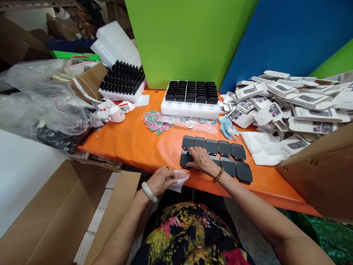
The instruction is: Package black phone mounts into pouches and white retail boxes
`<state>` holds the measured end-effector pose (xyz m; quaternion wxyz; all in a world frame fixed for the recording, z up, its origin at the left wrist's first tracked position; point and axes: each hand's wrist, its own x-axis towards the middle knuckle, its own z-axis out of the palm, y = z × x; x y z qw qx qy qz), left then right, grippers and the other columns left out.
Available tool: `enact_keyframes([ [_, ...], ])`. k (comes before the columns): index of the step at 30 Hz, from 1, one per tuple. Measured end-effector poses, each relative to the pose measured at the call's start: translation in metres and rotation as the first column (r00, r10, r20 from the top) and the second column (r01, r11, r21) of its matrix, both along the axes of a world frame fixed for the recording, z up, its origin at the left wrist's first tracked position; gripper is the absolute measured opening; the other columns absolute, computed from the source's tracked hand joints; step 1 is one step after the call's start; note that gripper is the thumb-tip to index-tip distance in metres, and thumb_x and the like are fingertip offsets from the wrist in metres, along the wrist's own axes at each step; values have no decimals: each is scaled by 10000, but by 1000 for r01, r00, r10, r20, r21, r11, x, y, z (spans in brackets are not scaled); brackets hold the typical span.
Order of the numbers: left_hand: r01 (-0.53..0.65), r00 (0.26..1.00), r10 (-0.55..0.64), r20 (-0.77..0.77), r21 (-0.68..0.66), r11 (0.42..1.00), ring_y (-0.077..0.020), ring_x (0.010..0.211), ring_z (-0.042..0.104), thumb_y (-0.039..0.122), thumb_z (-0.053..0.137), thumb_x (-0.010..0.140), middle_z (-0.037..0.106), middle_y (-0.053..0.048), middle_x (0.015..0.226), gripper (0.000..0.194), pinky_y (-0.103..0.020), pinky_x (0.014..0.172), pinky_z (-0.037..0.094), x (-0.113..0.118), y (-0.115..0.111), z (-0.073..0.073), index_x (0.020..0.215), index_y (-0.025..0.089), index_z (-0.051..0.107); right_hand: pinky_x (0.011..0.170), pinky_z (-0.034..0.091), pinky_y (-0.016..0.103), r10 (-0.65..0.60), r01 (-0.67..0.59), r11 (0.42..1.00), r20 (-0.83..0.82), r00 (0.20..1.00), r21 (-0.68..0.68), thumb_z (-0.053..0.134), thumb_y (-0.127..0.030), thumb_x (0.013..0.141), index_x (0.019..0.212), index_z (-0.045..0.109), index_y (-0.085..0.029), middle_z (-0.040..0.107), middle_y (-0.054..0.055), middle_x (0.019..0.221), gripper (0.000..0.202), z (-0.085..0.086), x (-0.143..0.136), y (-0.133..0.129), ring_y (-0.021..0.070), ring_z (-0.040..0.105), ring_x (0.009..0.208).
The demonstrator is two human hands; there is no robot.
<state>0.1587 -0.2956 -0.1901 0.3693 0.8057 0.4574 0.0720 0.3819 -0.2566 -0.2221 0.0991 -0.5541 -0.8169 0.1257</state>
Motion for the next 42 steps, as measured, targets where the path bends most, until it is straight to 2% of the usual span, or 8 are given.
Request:
enact_keyframes([
  [6, 50, 997, -53, -60, -61, 997, -172, 747, 558, 224, 615, 826, 636, -24, 738, 139, -259, 687, 373, 4, 4, 0, 703, 167, 648, 716, 346, 303, -56, 60, 978, 24, 998, -199, 776, -381, 662, 1122, 528, -164, 582, 115, 1018, 565, 6, -7, 16, 270, 533, 908],
  [12, 39, 999, -40, -25, -61, 997, -161, 720, 559, 211, 631, 814, 630, -11, 715, 113, -252, 675, 374, 8, 7, -5, 714, 164, 656, 633, 328, 261, -90, -4, 946, -271, 958, -325, 727, -299, 655, 763, 536, -190, 542, 10, 781, 245, 3, 11, 32, 164, 489, 719],
  [17, 65, 998, -64, 26, -45, 997, -153, 709, 578, 237, 626, 824, 653, -21, 754, 103, -248, 682, 403, 13, 9, -8, 760, 170, 671, 574, 318, 249, -294, -55, 909, -727, 621, -414, 696, -349, 673, 680, 469, -195, 448, -53, 657, 274, 19, 27, 11, 104, 414, 603],
  [22, 98, 982, -101, 159, 27, 995, -169, 825, 620, 243, 624, 829, 702, -48, 870, 96, -255, 754, 453, 25, 9, 1, 797, 185, 693, 555, 358, 250, -369, -71, 907, -866, 337, -414, 719, -361, 702, 753, 504, -203, 503, -36, 715, 272, 50, 33, -29, 101, 442, 607],
  [25, 84, 964, -106, 246, 98, 992, -159, 788, 619, 268, 604, 849, 694, -42, 802, 136, -250, 744, 472, 33, 5, 15, 813, 194, 713, 539, 358, 246, -359, -88, 911, -880, 311, -403, 721, -369, 719, 760, 516, -205, 512, -35, 714, 266, 56, 34, -46, 97, 431, 591],
  [31, -7, 900, -91, 425, 223, 975, -208, 994, 653, 268, 606, 854, 719, -63, 826, 178, -296, 853, 490, 54, -6, 37, 718, 192, 692, 680, 384, 286, -217, 3, 972, -890, 400, -236, 721, -318, 741, 737, 555, -202, 539, -23, 735, 202, 52, 41, -64, 129, 467, 704],
  [38, -104, 817, -61, 574, 250, 963, -200, 951, 686, 217, 641, 831, 741, -77, 881, 115, -296, 831, 521, 78, -14, 55, 723, 181, 663, 738, 434, 316, -226, 37, 974, -943, 244, -224, 722, -361, 754, 794, 537, -218, 559, -3, 793, 237, 50, 36, -81, 155, 525, 770],
  [42, -129, 774, -62, 630, 252, 959, -162, 838, 692, 187, 630, 836, 738, -77, 890, 93, -267, 770, 532, 84, -14, 64, 748, 170, 656, 743, 473, 303, -194, 25, 981, -968, 160, -193, 695, -402, 785, 1027, 505, -256, 573, 26, 950, 341, 54, 39, -86, 163, 568, 846],
])
